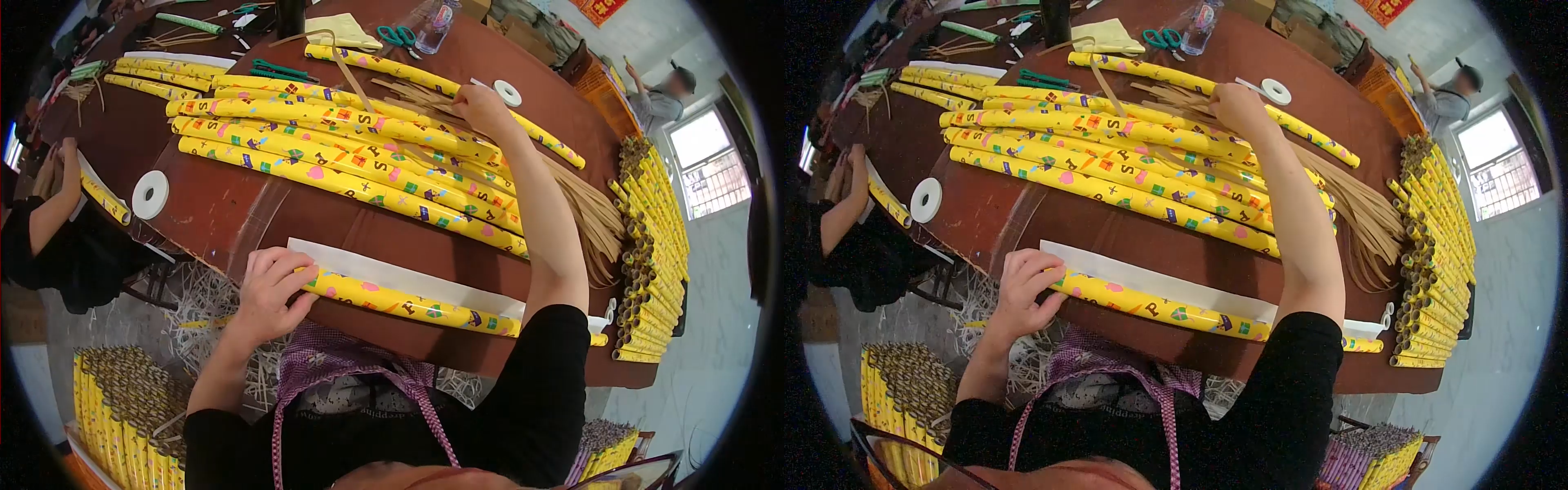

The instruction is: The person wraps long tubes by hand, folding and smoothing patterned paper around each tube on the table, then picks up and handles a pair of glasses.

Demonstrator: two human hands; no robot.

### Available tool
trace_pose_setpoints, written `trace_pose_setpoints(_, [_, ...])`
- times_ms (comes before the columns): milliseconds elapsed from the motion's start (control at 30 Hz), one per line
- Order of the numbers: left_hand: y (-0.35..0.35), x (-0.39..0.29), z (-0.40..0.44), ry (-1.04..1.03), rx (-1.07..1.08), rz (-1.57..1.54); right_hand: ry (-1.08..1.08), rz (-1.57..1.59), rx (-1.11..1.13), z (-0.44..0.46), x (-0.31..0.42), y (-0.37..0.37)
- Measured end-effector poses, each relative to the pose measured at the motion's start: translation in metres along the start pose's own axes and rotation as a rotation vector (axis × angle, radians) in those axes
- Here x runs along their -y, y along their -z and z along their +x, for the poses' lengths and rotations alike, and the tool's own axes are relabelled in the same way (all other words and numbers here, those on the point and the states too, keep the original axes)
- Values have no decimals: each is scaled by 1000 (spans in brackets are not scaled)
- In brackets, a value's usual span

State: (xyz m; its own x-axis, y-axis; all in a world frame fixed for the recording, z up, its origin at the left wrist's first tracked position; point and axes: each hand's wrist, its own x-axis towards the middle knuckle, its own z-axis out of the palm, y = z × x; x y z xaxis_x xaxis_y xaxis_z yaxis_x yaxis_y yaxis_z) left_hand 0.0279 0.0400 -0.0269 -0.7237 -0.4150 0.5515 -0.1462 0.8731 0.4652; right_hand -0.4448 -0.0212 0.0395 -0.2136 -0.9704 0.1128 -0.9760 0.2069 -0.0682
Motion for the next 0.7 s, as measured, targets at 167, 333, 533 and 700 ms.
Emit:
trace_pose_setpoints(167, [0, 0, -1, -14, -10, -2, -57, 219, -171, -4, 3, 20])
trace_pose_setpoints(333, [-1, 0, -2, 10, -15, -8, -268, 942, -125, -9, 7, 42])
trace_pose_setpoints(533, [-1, -2, -2, 23, -7, -9, -293, 1096, -65, -21, 20, 65])
trace_pose_setpoints(700, [2, -4, 0, 30, 2, -13, -252, 1112, -82, -14, 15, 59])
